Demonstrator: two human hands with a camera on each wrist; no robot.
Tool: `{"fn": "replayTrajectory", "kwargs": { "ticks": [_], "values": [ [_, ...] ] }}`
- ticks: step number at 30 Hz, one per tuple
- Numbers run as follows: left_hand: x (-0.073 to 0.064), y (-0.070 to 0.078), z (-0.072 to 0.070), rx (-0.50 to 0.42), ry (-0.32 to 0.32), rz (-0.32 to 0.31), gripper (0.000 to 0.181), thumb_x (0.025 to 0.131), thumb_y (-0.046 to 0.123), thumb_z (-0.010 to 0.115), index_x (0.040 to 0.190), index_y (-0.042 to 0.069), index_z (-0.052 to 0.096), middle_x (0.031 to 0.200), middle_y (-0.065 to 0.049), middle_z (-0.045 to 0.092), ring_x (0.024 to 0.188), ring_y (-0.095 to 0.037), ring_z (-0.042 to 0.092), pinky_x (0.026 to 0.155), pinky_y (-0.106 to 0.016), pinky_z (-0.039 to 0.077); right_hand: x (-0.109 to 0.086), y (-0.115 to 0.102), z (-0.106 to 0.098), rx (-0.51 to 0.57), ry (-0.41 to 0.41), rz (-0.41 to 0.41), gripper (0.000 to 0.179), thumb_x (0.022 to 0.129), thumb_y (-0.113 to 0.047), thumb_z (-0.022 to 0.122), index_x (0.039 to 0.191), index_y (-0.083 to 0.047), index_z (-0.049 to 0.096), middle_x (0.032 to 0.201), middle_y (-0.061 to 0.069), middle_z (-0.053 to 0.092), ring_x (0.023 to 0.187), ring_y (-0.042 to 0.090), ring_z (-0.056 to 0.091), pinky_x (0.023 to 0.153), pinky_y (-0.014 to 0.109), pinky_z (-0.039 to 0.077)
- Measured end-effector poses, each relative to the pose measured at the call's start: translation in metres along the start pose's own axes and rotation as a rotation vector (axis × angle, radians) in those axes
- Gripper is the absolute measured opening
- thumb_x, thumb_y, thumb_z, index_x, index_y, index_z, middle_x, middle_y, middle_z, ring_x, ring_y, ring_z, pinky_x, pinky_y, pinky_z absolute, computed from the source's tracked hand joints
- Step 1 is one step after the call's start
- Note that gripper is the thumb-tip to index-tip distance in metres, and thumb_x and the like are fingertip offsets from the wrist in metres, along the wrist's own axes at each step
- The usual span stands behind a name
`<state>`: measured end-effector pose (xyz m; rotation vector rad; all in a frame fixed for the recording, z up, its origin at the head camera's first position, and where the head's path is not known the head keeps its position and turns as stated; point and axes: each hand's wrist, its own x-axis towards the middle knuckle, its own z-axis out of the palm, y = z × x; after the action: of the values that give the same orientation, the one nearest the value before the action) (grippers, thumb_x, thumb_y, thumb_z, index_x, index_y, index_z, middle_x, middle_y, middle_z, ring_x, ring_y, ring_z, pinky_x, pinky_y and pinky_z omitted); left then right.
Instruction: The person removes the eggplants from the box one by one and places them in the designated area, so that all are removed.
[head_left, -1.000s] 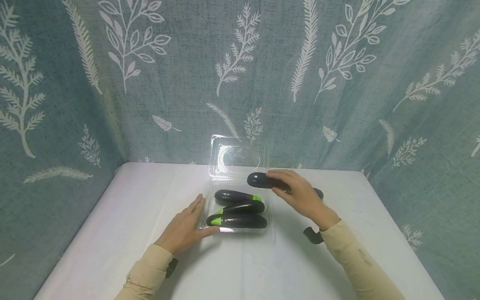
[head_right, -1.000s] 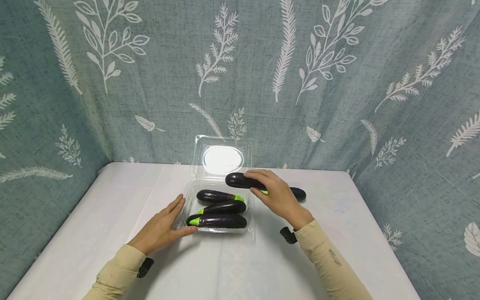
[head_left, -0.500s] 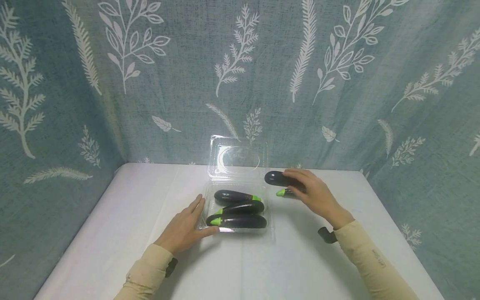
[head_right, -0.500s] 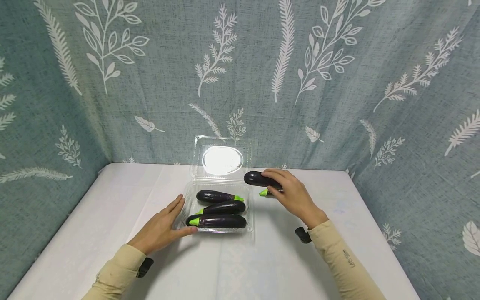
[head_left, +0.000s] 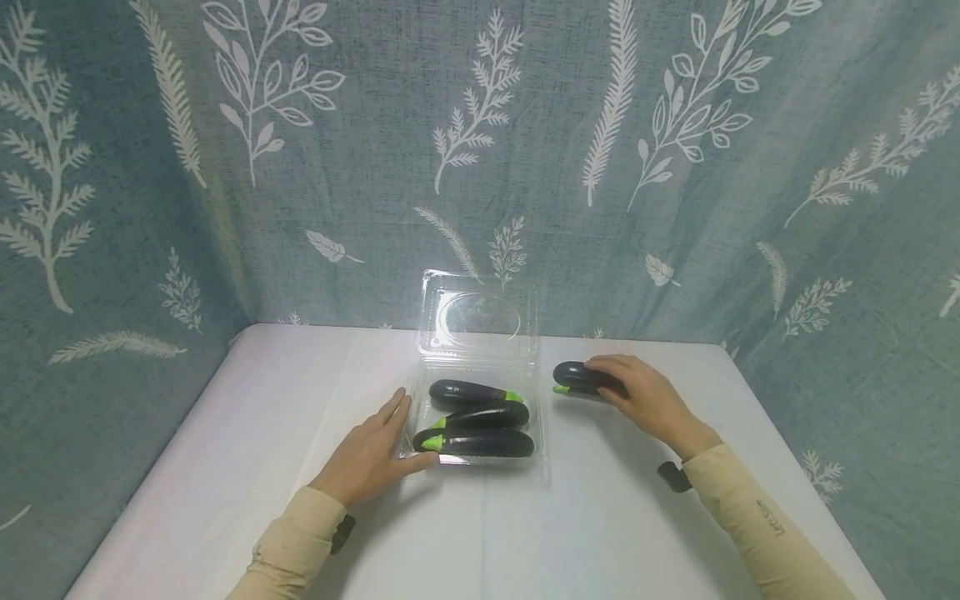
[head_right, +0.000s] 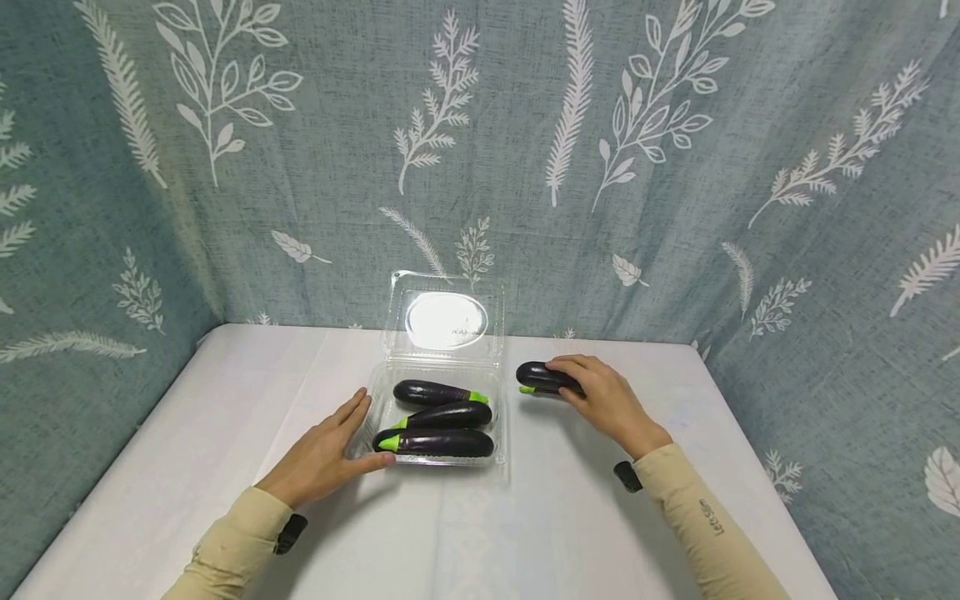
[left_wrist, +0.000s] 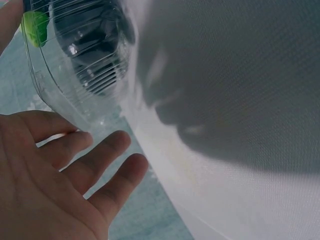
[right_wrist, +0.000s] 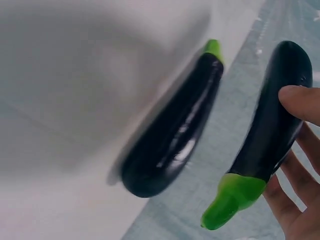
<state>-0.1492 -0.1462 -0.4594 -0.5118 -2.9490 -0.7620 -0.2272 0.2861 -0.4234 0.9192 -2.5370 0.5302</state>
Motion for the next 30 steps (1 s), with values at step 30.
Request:
{"fn": "replayTrajectory", "kwargs": {
  "ticks": [30],
  "values": [
    [0.0, 0.0, 0.0, 0.015, 0.004, 0.001, 0.106, 0.086, 0.07, 0.064, 0.154, -0.007, 0.035, 0.162, -0.02, 0.03, 0.134, -0.047, 0.048, 0.11, -0.056, 0.041, -0.023, 0.011, 0.023, -0.067, -0.184, 0.109, 0.047, 0.08, 0.001, 0.083, 0.123, -0.01, 0.068, 0.124, 0.015, 0.067, 0.116, 0.037, 0.063, 0.1, 0.054, 0.05]
  ]
}}
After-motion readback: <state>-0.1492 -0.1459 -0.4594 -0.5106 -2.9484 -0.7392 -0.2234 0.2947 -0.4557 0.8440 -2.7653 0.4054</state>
